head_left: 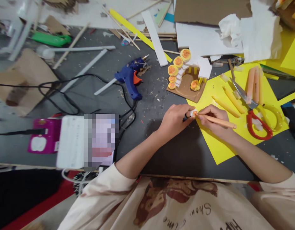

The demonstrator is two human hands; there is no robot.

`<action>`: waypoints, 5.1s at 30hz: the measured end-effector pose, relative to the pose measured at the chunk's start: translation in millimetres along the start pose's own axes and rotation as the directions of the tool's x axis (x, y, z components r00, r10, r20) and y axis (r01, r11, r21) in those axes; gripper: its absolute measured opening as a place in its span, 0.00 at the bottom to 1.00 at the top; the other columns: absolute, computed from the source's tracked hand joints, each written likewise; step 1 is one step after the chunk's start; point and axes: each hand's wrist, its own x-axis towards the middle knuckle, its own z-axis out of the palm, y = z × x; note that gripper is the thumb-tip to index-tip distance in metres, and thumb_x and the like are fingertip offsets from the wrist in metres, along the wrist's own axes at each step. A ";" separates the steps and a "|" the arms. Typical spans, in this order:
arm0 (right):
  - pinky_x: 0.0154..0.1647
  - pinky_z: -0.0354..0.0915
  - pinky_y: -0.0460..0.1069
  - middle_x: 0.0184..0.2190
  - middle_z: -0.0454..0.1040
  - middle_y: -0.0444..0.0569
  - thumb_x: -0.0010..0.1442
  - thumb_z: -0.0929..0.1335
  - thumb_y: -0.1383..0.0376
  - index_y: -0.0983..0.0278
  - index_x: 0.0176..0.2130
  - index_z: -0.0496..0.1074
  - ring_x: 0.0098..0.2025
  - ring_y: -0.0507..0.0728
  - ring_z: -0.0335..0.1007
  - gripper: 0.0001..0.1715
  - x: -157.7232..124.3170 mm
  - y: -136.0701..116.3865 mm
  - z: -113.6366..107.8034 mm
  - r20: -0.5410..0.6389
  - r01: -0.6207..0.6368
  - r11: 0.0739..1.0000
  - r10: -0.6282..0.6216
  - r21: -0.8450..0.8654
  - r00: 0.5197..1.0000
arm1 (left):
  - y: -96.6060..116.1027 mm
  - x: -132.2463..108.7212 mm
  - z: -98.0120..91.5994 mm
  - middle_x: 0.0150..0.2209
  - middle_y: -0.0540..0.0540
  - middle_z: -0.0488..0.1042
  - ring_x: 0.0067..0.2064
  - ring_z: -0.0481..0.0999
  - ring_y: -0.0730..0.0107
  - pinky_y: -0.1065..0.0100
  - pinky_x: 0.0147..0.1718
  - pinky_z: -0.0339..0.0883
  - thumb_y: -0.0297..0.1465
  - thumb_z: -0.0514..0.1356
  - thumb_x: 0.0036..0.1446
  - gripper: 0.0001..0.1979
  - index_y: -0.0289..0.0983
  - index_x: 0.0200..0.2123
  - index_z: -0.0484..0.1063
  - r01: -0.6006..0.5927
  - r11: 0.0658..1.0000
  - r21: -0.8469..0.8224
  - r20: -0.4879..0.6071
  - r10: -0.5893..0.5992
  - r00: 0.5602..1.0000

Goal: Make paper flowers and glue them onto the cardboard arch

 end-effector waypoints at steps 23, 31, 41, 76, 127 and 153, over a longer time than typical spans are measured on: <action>0.22 0.57 0.45 0.20 0.69 0.43 0.55 0.73 0.54 0.62 0.26 0.70 0.22 0.49 0.62 0.16 0.0 -1.7 0.0 -0.028 -0.003 1.000 0.003 0.001 1.000 | -0.4 -0.5 0.4 0.32 0.49 0.77 0.36 0.76 0.66 0.68 0.37 0.59 0.29 0.62 0.60 0.09 0.35 0.44 0.72 -0.035 0.999 0.007 -0.038 0.036 0.999; 0.23 0.58 0.45 0.20 0.69 0.42 0.56 0.72 0.58 0.62 0.28 0.70 0.23 0.49 0.62 0.12 -0.7 0.3 1.0 -0.081 0.005 1.000 -0.006 -0.013 0.997 | -0.8 -0.1 1.1 0.31 0.51 0.76 0.35 0.76 0.68 0.69 0.36 0.58 0.28 0.63 0.59 0.09 0.35 0.43 0.72 -0.059 0.998 0.004 -0.065 0.059 0.996; 0.26 0.62 0.46 0.25 0.74 0.43 0.57 0.72 0.62 0.62 0.31 0.73 0.26 0.50 0.69 0.06 0.4 0.3 0.2 -0.057 0.028 0.999 -0.027 0.015 0.998 | -2.9 -1.1 2.2 0.32 0.50 0.76 0.36 0.76 0.67 0.68 0.37 0.59 0.28 0.62 0.60 0.09 0.35 0.44 0.71 -0.055 0.998 0.007 -0.053 0.056 0.997; 0.25 0.58 0.46 0.22 0.69 0.42 0.56 0.71 0.61 0.62 0.27 0.69 0.25 0.50 0.63 0.11 0.6 -3.5 0.3 -0.085 -0.009 1.000 0.009 0.001 0.996 | 0.7 -0.4 0.3 0.29 0.51 0.73 0.32 0.73 0.68 0.69 0.35 0.58 0.28 0.63 0.59 0.07 0.35 0.41 0.70 -0.040 0.997 0.066 -0.042 0.043 0.998; 0.24 0.57 0.46 0.19 0.68 0.41 0.52 0.71 0.62 0.62 0.23 0.67 0.23 0.50 0.62 0.11 3.6 -7.4 -0.7 -0.052 -0.024 0.999 0.022 -0.032 0.998 | -1.6 0.3 0.5 0.29 0.51 0.73 0.32 0.73 0.69 0.69 0.35 0.58 0.30 0.63 0.60 0.08 0.36 0.42 0.70 -0.011 1.000 0.023 -0.023 0.011 1.000; 0.36 0.74 0.47 0.34 0.81 0.44 0.63 0.68 0.55 0.59 0.42 0.77 0.32 0.52 0.78 0.12 0.2 6.7 -3.6 -0.066 -0.003 0.996 0.009 0.091 0.998 | -0.5 -1.4 -2.0 0.34 0.49 0.75 0.37 0.75 0.68 0.69 0.37 0.60 0.24 0.58 0.60 0.16 0.34 0.52 0.67 -0.086 0.996 -0.027 -0.055 0.084 0.995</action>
